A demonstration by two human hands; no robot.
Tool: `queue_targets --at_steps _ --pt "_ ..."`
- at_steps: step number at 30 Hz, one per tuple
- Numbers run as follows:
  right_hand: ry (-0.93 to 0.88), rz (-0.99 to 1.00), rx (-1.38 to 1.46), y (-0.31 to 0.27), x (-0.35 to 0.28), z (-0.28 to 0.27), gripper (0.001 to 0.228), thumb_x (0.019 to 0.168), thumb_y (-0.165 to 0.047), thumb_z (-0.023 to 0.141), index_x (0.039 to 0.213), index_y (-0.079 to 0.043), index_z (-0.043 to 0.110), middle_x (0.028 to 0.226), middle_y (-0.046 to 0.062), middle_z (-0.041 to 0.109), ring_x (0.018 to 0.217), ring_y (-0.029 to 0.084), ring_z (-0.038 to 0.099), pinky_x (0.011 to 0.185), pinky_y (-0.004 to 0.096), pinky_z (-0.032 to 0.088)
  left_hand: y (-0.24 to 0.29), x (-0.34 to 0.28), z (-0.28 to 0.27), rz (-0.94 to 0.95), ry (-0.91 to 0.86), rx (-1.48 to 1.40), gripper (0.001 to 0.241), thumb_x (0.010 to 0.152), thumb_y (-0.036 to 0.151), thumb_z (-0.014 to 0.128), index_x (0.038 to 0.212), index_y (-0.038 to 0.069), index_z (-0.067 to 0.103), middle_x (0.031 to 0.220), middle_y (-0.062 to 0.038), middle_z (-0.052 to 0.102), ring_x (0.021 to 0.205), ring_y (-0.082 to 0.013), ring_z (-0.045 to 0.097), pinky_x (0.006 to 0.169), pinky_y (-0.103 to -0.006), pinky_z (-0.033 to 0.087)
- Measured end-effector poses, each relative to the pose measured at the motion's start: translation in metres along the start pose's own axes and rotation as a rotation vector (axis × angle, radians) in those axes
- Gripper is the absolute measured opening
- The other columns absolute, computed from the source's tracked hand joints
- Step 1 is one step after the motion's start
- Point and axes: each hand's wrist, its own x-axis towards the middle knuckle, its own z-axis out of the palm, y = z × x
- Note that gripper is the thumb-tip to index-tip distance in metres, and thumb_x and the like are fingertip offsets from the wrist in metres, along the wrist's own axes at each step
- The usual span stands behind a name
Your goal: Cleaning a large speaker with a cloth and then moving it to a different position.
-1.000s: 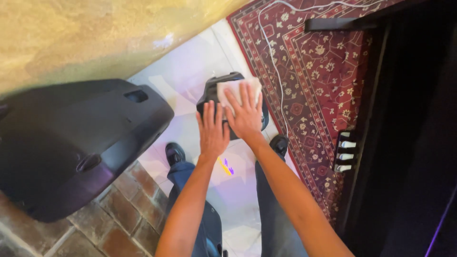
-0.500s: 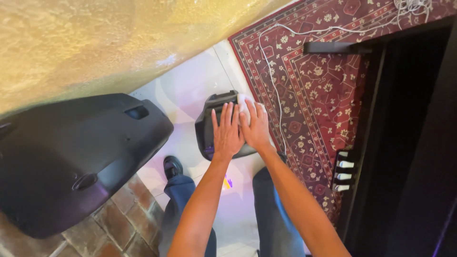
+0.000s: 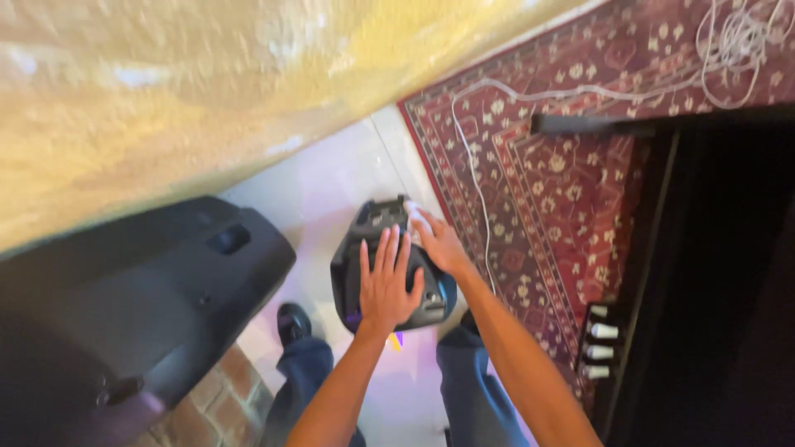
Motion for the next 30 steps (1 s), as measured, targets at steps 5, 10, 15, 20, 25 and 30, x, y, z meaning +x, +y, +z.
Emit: queue_targets --at_steps 5,10,15,20,25,30 --pt "-0.1 0.166 0.036 0.035 0.024 0.009 0.059 0.101 -0.049 0.048 0.145 -0.012 0.056 0.139 0.017 0.065 0.134 0.029 0.059 0.111 0.035 0.042 0.002 0.003 -0.004 0.006 0.014 0.002 0.068 0.092 0.037 0.061 0.149 0.004 0.048 0.16 -0.02 0.039 0.152 -0.0333 0.031 0.123 -0.0613 0.014" --pt "-0.215 0.306 0.055 0.071 0.053 0.018 0.068 0.098 -0.06 0.046 0.152 -0.019 0.049 0.148 0.015 0.058 0.141 0.026 0.05 0.115 0.033 0.035 0.004 0.004 -0.007 0.009 0.033 -0.004 0.067 0.09 0.036 0.062 0.147 0.004 0.05 0.158 -0.021 0.041 0.15 -0.0337 0.034 0.122 -0.0609 0.016" --pt "-0.375 0.355 0.211 0.132 0.088 0.036 0.071 0.097 -0.061 0.044 0.157 -0.024 0.043 0.152 0.008 0.054 0.141 0.02 0.047 0.117 0.032 0.032 0.003 0.005 -0.007 -0.006 0.037 -0.019 0.066 0.089 0.035 0.064 0.145 0.004 0.052 0.156 -0.02 0.043 0.149 -0.0332 0.036 0.121 -0.0609 0.017" --pt "-0.42 0.297 0.326 0.178 0.112 0.058 0.071 0.1 -0.06 0.043 0.157 -0.017 0.042 0.154 0.006 0.052 0.143 0.019 0.044 0.117 0.032 0.032 0.004 0.0 -0.003 -0.021 0.028 -0.027 0.066 0.089 0.036 0.064 0.146 0.005 0.052 0.157 -0.02 0.043 0.149 -0.0333 0.036 0.121 -0.0611 0.018" --pt "-0.386 0.27 0.263 0.201 0.126 0.07 0.073 0.101 -0.058 0.041 0.155 -0.01 0.044 0.153 0.007 0.053 0.144 0.018 0.042 0.118 0.031 0.029 0.0 0.0 -0.001 -0.025 0.01 -0.04 0.066 0.089 0.037 0.065 0.146 0.005 0.053 0.157 -0.02 0.043 0.149 -0.0332 0.036 0.121 -0.0612 0.017" --pt "-0.463 0.221 0.268 0.216 0.112 0.057 0.069 0.108 -0.054 0.033 0.15 -0.002 0.049 0.148 0.011 0.056 0.139 0.024 0.047 0.115 0.033 0.034 0.001 0.003 -0.003 0.001 0.03 -0.023 0.066 0.089 0.036 0.064 0.146 0.006 0.053 0.159 -0.019 0.043 0.151 -0.0326 0.035 0.123 -0.0601 0.017"
